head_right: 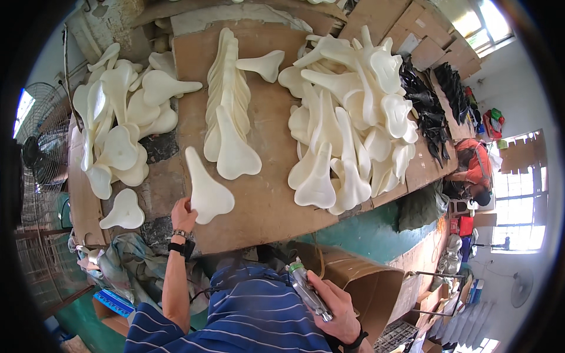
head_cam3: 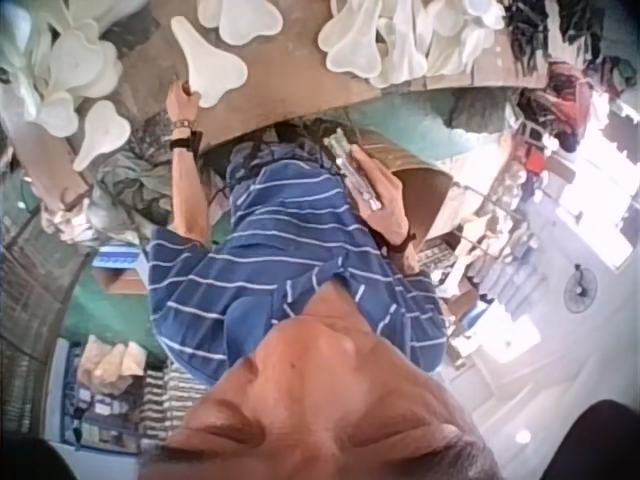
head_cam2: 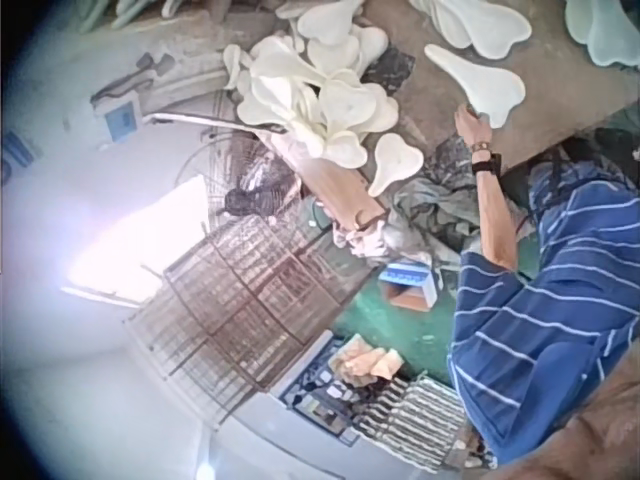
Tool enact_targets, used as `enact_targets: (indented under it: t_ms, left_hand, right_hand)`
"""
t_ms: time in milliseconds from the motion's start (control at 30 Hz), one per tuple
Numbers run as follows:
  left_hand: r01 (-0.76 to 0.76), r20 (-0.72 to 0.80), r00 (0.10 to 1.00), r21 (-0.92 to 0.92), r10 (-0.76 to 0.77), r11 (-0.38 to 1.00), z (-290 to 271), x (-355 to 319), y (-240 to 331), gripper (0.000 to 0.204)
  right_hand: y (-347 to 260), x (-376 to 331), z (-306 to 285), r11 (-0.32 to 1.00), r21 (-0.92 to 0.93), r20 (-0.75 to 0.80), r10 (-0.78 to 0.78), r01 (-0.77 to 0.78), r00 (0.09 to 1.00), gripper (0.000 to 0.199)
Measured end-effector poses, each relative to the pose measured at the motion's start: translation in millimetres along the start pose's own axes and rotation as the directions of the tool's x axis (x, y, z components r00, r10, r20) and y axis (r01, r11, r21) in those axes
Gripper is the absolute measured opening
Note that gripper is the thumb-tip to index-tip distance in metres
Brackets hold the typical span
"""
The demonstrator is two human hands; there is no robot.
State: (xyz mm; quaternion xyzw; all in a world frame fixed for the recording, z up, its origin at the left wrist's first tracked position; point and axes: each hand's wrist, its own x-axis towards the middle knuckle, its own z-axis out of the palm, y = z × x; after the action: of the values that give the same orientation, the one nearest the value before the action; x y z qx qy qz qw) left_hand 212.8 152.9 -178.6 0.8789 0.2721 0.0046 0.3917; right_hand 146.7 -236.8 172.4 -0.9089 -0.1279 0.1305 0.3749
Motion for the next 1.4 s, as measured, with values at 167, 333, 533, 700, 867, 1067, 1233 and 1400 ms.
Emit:
enact_targets:
  t_ms: [167,333,533,700,867,1067,1233,1400]
  left_hand:
    - [0.175,0.074,0.982,-0.022,-0.172,0.984,12.5,-1.1,-50.6,0.042]
    - [0.188,0.077,0.981,-0.158,-0.178,0.969,8.7,-6.2,-31.3,0.043]
    - [-0.183,0.050,0.977,-0.310,0.208,0.933,10.4,27.8,61.7,0.038]
    - [-0.378,0.042,0.921,-0.156,0.388,0.913,80.1,94.9,82.5,0.040]
    - [-0.290,0.161,0.936,-0.155,0.313,0.945,38.9,69.3,113.4,0.042]
    - [-0.083,0.059,0.995,0.000,0.083,0.997,-67.7,13.5,52.0,0.037]
    - [0.069,-0.072,0.995,0.064,-0.064,0.996,-68.7,4.2,-19.7,0.043]
    - [0.258,-0.029,0.960,-0.298,-0.279,0.919,-56.3,2.9,-32.9,0.056]
  right_hand:
    - [3.1,13.2,4.5,0.999,0.006,-0.028,-0.041,0.042,0.999,0.056]
    - [-8.9,30.0,5.1,0.990,-0.016,-0.147,-0.143,0.142,0.979,0.055]
    - [-8.4,28.6,7.9,0.987,-0.005,-0.203,-0.157,0.159,0.967,0.053]
    - [-10.9,29.5,12.5,0.987,0.022,-0.182,-0.154,0.160,0.971,0.052]
    - [-9.0,27.0,8.9,0.995,0.041,-0.151,-0.084,0.091,0.985,0.053]
    - [-9.0,31.1,10.8,0.996,0.089,0.028,-0.031,0.028,0.999,0.055]
    - [-10.5,43.0,12.8,0.997,0.063,-0.012,-0.040,0.040,0.999,0.057]
    - [-14.9,50.0,9.4,0.997,0.044,-0.197,-0.054,0.063,0.979,0.053]
